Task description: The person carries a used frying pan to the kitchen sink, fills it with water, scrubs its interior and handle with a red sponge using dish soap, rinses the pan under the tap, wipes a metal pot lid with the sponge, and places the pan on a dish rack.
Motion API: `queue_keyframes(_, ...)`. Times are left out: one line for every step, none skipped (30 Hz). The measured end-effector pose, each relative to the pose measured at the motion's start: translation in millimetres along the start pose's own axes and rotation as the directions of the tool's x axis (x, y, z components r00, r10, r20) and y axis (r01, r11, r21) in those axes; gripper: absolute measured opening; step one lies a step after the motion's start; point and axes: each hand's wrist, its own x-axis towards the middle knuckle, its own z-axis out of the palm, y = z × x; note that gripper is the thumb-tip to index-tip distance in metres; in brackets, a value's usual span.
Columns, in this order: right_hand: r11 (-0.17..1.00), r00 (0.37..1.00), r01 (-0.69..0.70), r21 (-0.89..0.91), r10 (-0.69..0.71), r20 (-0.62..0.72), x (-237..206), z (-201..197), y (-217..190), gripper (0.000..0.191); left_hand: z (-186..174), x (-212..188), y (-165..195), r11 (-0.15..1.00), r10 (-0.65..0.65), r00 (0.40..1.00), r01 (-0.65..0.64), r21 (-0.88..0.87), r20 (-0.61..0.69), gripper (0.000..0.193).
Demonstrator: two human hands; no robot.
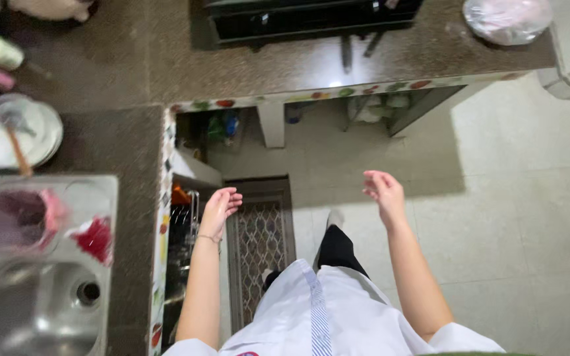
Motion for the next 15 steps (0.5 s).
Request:
queue_keyframes(0.999,0.999,0.007,0.038,-0.005,-0.052,14,-14,-11,0.027,17,20,10,1.000,-0.005,1.000,0.005,-0.004,0.018,0.030)
queue_keyframes(0.997,0.995,0.014,0.071,-0.006,-0.102,27,-28,-21,0.026,37,39,19,1.000,-0.014,0.999,0.014,-0.011,0.033,0.029)
queue_keyframes(0.992,0.993,0.055,0.113,-0.042,-0.114,45,-39,-32,0.026,58,63,34,0.999,0.036,0.997,-0.034,-0.029,0.071,0.028)
queue_keyframes(0.986,0.990,0.080,0.146,-0.061,-0.128,60,-52,-42,0.026,79,77,45,0.997,0.069,0.993,-0.064,-0.054,0.100,0.028)
queue_keyframes(0.979,0.987,0.102,0.176,-0.078,-0.137,73,-64,-51,0.025,99,83,48,0.999,0.027,0.994,-0.022,-0.044,0.108,0.028)
queue_keyframes(0.983,0.987,0.082,0.162,-0.058,-0.148,87,-75,-62,0.025,120,97,57,0.999,0.007,0.993,-0.003,-0.038,0.115,0.028)
queue_keyframes(0.985,0.986,0.079,0.155,-0.055,-0.158,103,-84,-74,0.024,142,120,74,1.000,0.003,0.992,0.001,-0.029,0.128,0.028)
queue_keyframes(0.986,0.984,0.075,0.152,-0.048,-0.173,119,-91,-87,0.024,167,141,95,0.999,0.048,0.987,-0.046,-0.014,0.155,0.028)
queue_keyframes(0.986,0.987,0.084,0.146,-0.062,-0.150,134,-98,-99,0.024,186,155,106,0.998,0.067,0.983,-0.069,0.005,0.174,0.028)
queue_keyframes(0.987,0.990,0.079,0.142,-0.062,-0.126,146,-103,-111,0.023,202,159,113,0.997,0.072,0.980,-0.079,0.027,0.186,0.027)
queue_keyframes(0.986,0.992,0.091,0.141,-0.077,-0.099,163,-106,-122,0.023,217,169,125,0.991,0.094,0.979,-0.110,0.082,0.183,0.027)
queue_keyframes(0.989,0.994,0.093,0.118,-0.086,-0.067,183,-106,-132,0.023,233,183,140,0.979,0.126,0.975,-0.152,0.134,0.185,0.026)
queue_keyframes(0.992,0.996,0.087,0.094,-0.085,-0.032,201,-102,-143,0.024,246,195,153,0.965,0.150,0.972,-0.184,0.185,0.183,0.026)
queue_keyframes(0.995,0.997,0.071,0.068,-0.072,0.002,215,-98,-151,0.024,255,207,167,0.945,0.181,0.967,-0.222,0.241,0.182,0.025)
queue_keyframes(0.997,0.998,0.056,0.060,-0.058,0.037,230,-90,-159,0.024,262,223,184,0.919,0.213,0.959,-0.261,0.295,0.187,0.024)
